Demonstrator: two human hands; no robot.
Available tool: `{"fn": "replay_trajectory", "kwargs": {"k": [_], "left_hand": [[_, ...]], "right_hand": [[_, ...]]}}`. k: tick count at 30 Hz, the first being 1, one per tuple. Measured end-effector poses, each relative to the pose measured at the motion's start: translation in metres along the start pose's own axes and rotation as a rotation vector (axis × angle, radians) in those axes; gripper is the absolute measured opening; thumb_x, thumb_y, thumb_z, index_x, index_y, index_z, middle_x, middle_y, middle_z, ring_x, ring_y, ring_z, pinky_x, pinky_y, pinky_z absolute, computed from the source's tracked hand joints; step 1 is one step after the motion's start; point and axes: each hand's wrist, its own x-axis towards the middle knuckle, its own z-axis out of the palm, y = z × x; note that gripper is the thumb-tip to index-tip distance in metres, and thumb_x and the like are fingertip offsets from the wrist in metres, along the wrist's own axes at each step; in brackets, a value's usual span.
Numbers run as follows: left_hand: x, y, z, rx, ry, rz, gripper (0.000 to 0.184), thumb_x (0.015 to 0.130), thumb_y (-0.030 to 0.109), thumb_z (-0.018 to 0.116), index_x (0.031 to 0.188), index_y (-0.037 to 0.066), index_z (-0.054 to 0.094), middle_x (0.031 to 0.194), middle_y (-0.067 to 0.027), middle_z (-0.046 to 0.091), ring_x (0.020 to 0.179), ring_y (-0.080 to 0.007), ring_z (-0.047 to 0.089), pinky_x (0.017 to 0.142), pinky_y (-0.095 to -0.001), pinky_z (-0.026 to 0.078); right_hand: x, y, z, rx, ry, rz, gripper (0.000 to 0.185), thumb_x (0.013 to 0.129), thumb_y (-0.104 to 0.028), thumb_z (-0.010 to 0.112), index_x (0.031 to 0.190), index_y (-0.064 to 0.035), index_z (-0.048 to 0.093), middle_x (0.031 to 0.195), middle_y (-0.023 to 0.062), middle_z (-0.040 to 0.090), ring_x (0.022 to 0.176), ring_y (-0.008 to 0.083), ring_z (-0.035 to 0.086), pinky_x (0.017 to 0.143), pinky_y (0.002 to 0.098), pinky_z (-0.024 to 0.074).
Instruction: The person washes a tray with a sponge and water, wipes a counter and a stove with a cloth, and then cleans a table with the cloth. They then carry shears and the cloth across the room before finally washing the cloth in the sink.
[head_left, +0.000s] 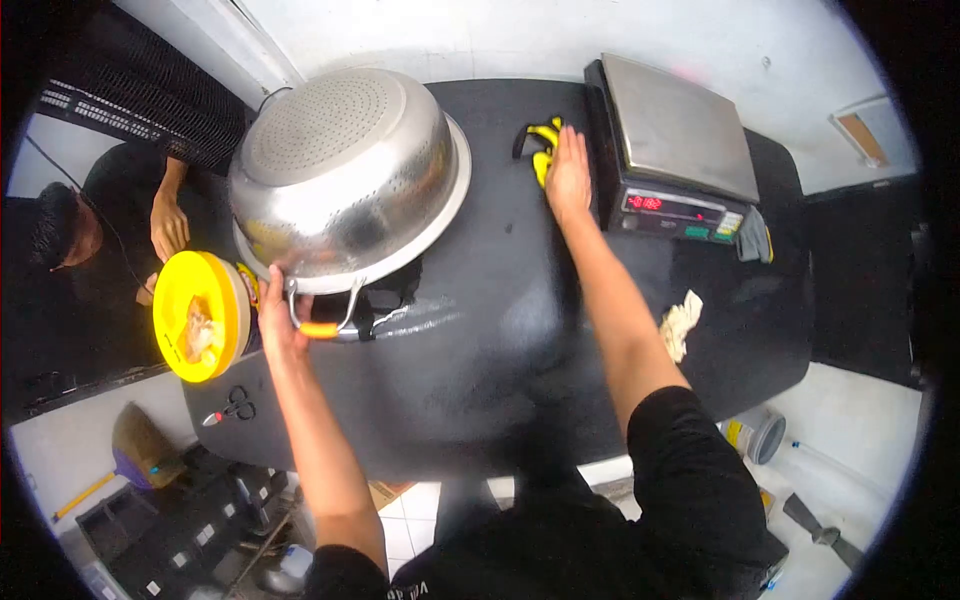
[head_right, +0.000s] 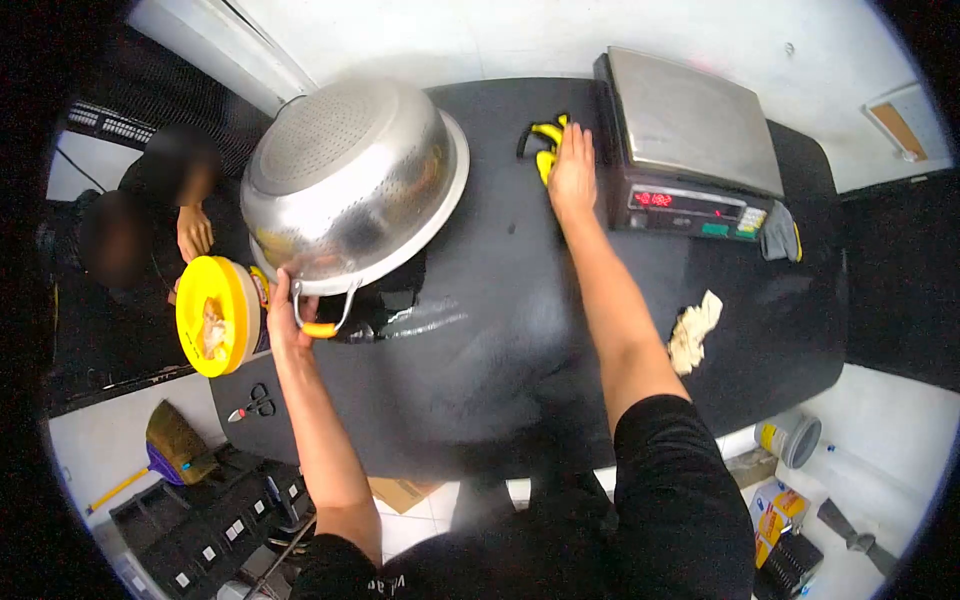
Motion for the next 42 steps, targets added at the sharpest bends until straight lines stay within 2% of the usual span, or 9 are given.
{"fn": "replay_trajectory", "kwargs": {"k": [3,4,6,9,18,28,36,38,42], "left_hand": [[-0.003,0.005,0.008,0.045,-0.019,0.006,0.032,0.093,0.024,0.056,0.121,0.01,0.049,0.11,-0.0041,0.059,0.096,-0.0175,0.061,0.078,-0.0325,0.055],[-0.003,0.004,0.007,0.067,-0.019,0.008,0.032,0.094,0.024,0.056,0.121,0.01,0.049,0.11,-0.004,0.059,0.096,-0.0173,0.061,0.078,-0.0323,0.055],[-0.001,0.002,0.005,0.12,-0.021,0.012,0.032,0.094,0.025,0.055,0.121,0.009,0.049,0.109,-0.0045,0.059,0.097,-0.017,0.061,0.078,-0.0318,0.056],[-0.004,-0.001,0.022,0.1,-0.01,0.05,0.028,0.094,0.025,0.054,0.117,0.009,0.05,0.106,-0.0034,0.06,0.09,-0.015,0.062,0.072,-0.0277,0.057],[-0.017,-0.027,0.042,0.013,-0.136,0.083,0.021,0.094,0.022,0.055,0.111,0.011,0.05,0.099,-0.0039,0.063,0.075,-0.0103,0.063,0.052,-0.0213,0.055],[-0.068,-0.065,0.109,-0.233,-0.173,0.041,0.03,0.095,0.014,0.051,0.123,0.005,0.043,0.111,-0.0089,0.057,0.097,-0.0183,0.058,0.081,-0.0346,0.053],[-0.097,-0.111,0.159,-0.058,-0.16,0.191,0.038,0.092,0.016,0.056,0.126,0.004,0.043,0.125,-0.0136,0.038,0.112,-0.0221,0.049,0.087,-0.0331,0.047],[-0.108,-0.118,0.171,0.12,-0.134,0.23,0.039,0.092,0.016,0.057,0.125,0.002,0.042,0.119,-0.0104,0.05,0.108,-0.0182,0.049,0.094,-0.0302,0.04],[-0.123,-0.13,0.189,0.312,-0.084,0.393,0.043,0.093,0.019,0.055,0.128,-0.002,0.041,0.126,-0.0199,0.041,0.118,-0.0311,0.044,0.101,-0.0366,0.034]], "right_hand": [[0.077,-0.003,0.035,0.088,0.022,0.023,0.048,0.095,-0.022,0.044,0.141,-0.0137,0.034,0.142,0.0163,0.039,0.131,0.038,0.034,0.108,0.044,0.0301],[0.091,-0.013,0.043,0.011,0.056,-0.002,0.049,0.095,-0.036,0.046,0.139,-0.0168,0.04,0.141,0.0155,0.04,0.129,0.0366,0.037,0.106,0.0435,0.0319],[0.097,-0.036,0.045,-0.119,-0.064,-0.152,0.047,0.091,-0.04,0.05,0.132,-0.0168,0.05,0.138,0.013,0.045,0.126,0.0342,0.041,0.105,0.0421,0.0337],[0.076,-0.044,0.058,0.166,-0.12,-0.46,0.036,0.088,-0.034,0.056,0.116,-0.0129,0.063,0.13,0.0077,0.054,0.122,0.0318,0.047,0.102,0.044,0.0367],[-0.043,-0.06,-0.041,0.197,-0.291,-0.504,0.031,0.083,-0.022,0.062,0.108,-0.0045,0.064,0.127,0.0135,0.054,0.124,0.0327,0.046,0.105,0.0456,0.0341],[-0.116,-0.077,-0.062,0.186,-0.243,-0.342,0.02,0.08,-0.009,0.064,0.098,0.0005,0.067,0.104,0.0164,0.063,0.108,0.0364,0.053,0.098,0.0421,0.04],[-0.152,-0.089,-0.075,0.187,-0.27,-0.31,0.042,0.083,-0.018,0.063,0.12,-0.0005,0.054,0.119,0.0223,0.055,0.114,0.0417,0.047,0.101,0.0466,0.0357],[-0.152,-0.088,-0.07,0.131,-0.24,-0.353,0.044,0.083,-0.02,0.06,0.122,0.0001,0.052,0.124,0.0249,0.051,0.118,0.0431,0.044,0.104,0.047,0.0329],[-0.161,-0.09,-0.065,0.459,-0.34,-0.06,0.047,0.082,-0.024,0.059,0.122,-0.0002,0.051,0.127,0.0218,0.049,0.121,0.0412,0.041,0.105,0.0483,0.0308]]}}
